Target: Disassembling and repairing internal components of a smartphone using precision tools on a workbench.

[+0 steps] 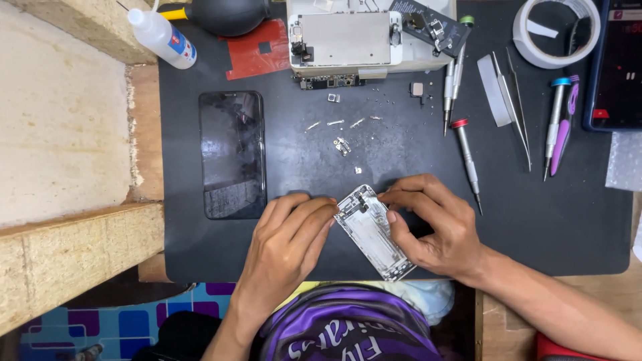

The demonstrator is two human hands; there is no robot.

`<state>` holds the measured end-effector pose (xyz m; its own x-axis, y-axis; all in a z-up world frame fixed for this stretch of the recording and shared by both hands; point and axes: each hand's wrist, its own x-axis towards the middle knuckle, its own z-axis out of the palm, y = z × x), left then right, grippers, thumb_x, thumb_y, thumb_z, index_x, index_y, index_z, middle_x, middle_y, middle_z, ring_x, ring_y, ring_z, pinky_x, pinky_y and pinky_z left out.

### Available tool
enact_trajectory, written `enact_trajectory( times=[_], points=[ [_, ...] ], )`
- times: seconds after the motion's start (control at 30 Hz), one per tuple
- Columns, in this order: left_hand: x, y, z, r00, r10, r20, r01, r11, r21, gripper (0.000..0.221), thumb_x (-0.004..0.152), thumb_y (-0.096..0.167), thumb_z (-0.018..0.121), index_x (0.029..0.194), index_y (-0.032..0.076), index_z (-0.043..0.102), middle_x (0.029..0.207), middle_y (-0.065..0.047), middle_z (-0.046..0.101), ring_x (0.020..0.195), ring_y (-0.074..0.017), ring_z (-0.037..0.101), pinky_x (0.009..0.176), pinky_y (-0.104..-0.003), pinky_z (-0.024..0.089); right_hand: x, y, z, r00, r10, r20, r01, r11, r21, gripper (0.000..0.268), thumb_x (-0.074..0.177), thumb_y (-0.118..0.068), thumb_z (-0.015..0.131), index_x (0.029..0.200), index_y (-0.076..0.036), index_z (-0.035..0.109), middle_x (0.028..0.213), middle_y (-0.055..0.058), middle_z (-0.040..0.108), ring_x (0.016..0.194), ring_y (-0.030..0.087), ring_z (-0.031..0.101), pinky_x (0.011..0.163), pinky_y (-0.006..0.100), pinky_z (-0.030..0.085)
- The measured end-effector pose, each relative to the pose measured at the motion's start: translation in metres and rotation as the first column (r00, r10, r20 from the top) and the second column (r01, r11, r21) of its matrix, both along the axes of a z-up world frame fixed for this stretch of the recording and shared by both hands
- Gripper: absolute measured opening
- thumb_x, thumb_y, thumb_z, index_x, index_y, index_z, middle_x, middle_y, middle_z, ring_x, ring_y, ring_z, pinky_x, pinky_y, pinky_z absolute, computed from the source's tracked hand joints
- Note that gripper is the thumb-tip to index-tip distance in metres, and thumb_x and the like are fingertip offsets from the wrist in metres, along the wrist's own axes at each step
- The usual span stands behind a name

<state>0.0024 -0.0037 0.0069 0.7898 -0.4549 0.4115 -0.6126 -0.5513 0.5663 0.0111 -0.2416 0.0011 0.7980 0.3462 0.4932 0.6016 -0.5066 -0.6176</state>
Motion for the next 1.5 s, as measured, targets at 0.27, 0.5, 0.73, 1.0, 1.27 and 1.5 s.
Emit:
enact_trajectory(
  times=[0.27, 0.5, 0.73, 1.0, 1.27, 1.5],
  points=[
    [0.005, -0.012, -0.005, 0.997, 0.080, -0.020, -0.081, 0.996, -0.045, 0.015, 0.098, -0.005, 0.067, 0.113, -0.001, 0.066, 0.105, -0.013, 0.065, 0.093, -0.0288, 0.060, 0.081, -0.040, 0.049, -0.003, -0.001, 0.001, 0.997, -0.021, -0.070, 0.024, 0.999, 0.031, 0.014, 0.095, -0.004, 0.063, 0.100, 0.007, 0.071, 0.095, 0.019, 0.068, 0.079, 0.024, 0.065, 0.069, 0.028, 0.055],
    [-0.022, -0.007, -0.003, 0.988, 0.133, -0.084, -0.141, 0.985, -0.101, 0.018, 0.101, 0.009, 0.065, 0.115, -0.002, 0.066, 0.123, -0.015, 0.067, 0.113, -0.0320, 0.064, 0.098, -0.045, 0.051, -0.002, -0.004, 0.007, 0.998, -0.009, -0.067, 0.007, 0.999, -0.034, 0.019, 0.097, -0.010, 0.063, 0.105, 0.006, 0.069, 0.100, 0.019, 0.068, 0.089, 0.027, 0.066, 0.075, 0.030, 0.055],
    [-0.023, -0.010, -0.003, 0.997, 0.077, 0.021, -0.078, 0.996, 0.048, 0.025, 0.101, 0.020, 0.069, 0.120, 0.004, 0.067, 0.125, -0.014, 0.063, 0.113, -0.0323, 0.059, 0.095, -0.047, 0.049, 0.005, -0.011, 0.002, 0.999, 0.007, -0.054, -0.012, 0.996, -0.087, 0.015, 0.099, -0.004, 0.062, 0.107, 0.005, 0.070, 0.105, 0.019, 0.065, 0.094, 0.028, 0.068, 0.084, 0.033, 0.056],
    [-0.019, -0.015, -0.005, 0.988, 0.051, 0.147, -0.099, 0.935, 0.339, 0.043, 0.104, 0.044, 0.065, 0.139, 0.019, 0.058, 0.124, -0.012, 0.055, 0.112, -0.0294, 0.054, 0.093, -0.045, 0.045, 0.007, -0.009, 0.006, 0.995, -0.008, -0.104, -0.002, 0.995, -0.099, 0.015, 0.099, -0.004, 0.065, 0.111, 0.005, 0.070, 0.108, 0.019, 0.067, 0.099, 0.029, 0.070, 0.088, 0.034, 0.056],
    [-0.015, -0.016, -0.008, 0.989, 0.047, 0.138, -0.092, 0.935, 0.343, 0.046, 0.103, 0.048, 0.066, 0.135, 0.016, 0.062, 0.124, -0.013, 0.055, 0.111, -0.0310, 0.053, 0.089, -0.046, 0.044, 0.013, -0.014, 0.019, 0.974, 0.116, -0.193, -0.144, 0.980, -0.139, 0.014, 0.096, -0.005, 0.069, 0.108, 0.003, 0.068, 0.110, 0.018, 0.065, 0.101, 0.028, 0.069, 0.094, 0.035, 0.057],
    [-0.011, -0.015, -0.012, 0.992, 0.034, 0.125, -0.074, 0.941, 0.330, 0.045, 0.105, 0.049, 0.060, 0.134, 0.015, 0.062, 0.127, -0.015, 0.056, 0.111, -0.0312, 0.056, 0.086, -0.045, 0.046, 0.016, -0.023, 0.008, 0.969, 0.245, -0.012, -0.235, 0.911, -0.338, 0.020, 0.097, -0.008, 0.071, 0.114, 0.001, 0.071, 0.114, 0.020, 0.061, 0.102, 0.032, 0.068, 0.084, 0.039, 0.060]
  ],
)
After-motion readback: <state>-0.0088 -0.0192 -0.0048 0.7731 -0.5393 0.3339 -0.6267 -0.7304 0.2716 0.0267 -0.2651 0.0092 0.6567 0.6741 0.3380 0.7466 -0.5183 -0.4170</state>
